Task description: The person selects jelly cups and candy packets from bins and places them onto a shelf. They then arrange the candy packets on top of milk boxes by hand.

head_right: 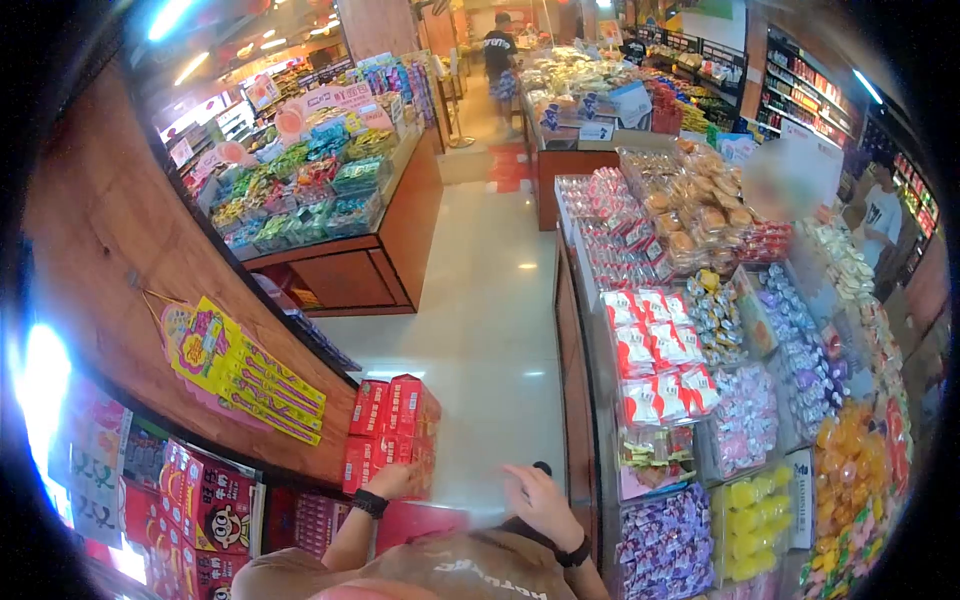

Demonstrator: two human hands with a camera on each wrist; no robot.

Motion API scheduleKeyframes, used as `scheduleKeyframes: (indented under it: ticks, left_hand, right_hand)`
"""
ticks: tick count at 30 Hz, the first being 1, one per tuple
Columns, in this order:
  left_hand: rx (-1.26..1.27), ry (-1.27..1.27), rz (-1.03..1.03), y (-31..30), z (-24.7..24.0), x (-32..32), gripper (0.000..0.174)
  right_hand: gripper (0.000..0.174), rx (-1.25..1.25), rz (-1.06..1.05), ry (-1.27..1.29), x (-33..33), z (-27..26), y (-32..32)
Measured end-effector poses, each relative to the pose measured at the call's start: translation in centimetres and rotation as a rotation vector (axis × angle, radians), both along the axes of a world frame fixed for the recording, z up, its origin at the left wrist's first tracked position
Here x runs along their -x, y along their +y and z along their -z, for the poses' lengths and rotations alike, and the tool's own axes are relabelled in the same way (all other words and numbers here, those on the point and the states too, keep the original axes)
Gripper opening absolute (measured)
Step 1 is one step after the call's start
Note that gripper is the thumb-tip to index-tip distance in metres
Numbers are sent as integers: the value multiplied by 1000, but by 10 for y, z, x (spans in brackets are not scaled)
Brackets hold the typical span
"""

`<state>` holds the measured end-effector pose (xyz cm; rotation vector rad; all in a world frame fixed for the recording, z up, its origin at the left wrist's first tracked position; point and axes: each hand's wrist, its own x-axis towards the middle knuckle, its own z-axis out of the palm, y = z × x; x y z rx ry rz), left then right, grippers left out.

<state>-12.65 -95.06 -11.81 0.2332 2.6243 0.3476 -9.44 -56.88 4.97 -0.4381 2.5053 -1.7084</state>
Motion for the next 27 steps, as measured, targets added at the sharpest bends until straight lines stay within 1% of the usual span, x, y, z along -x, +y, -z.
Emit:
scheduleKeyframes:
  ticks: [2,3,5,7,8,9,10,11,12,13,15,16,18,21,23,24,25,27]
  left_hand:
    - [-32,-103,-18,3,12,2,43]
    - [-50,-154,-28,7,16,6,43]
    - [-24,-27,72,21,26,34,41]
    - [8,34,202,46,24,65,39]
    - [19,38,283,67,16,88,38]
    - [-28,76,372,93,6,109,37]
    - [-112,117,500,128,-31,128,36]
    - [-150,138,583,155,-32,144,36]
    - [-259,189,652,185,-47,152,36]
    - [-375,244,709,219,-68,159,36]
    - [-310,164,874,277,-79,171,37]
    - [-391,175,931,305,-82,173,37]
    - [-551,203,1007,354,-86,167,38]
    - [-609,169,1207,417,-97,149,42]
    - [-634,129,1273,437,-88,134,43]
    - [-646,114,1301,442,-87,127,44]
    - [-663,134,1297,446,-91,122,44]
    - [-657,25,1220,445,-89,126,42]
  right_hand:
    - [26,-226,107,164,11,9,16]
    - [23,-186,192,187,17,29,26]
    - [23,-216,315,211,34,53,52]
    - [23,-233,481,227,32,75,72]
    - [23,-244,587,237,35,77,83]
    - [23,-277,658,250,35,77,92]
    - [23,-315,734,253,37,79,103]
    - [22,-229,809,196,38,84,112]
    - [23,-304,887,192,35,84,119]
    - [24,-321,951,177,35,79,126]
    - [26,-345,1079,163,33,81,140]
    - [28,-350,1141,166,33,88,146]
    - [31,-333,1213,112,31,96,152]
    - [35,-297,1260,31,25,115,158]
    - [39,-258,1262,12,23,136,158]
    - [40,-222,1262,3,22,137,159]
    - [40,-187,1261,1,22,138,160]
    - [40,-130,1267,17,27,132,166]
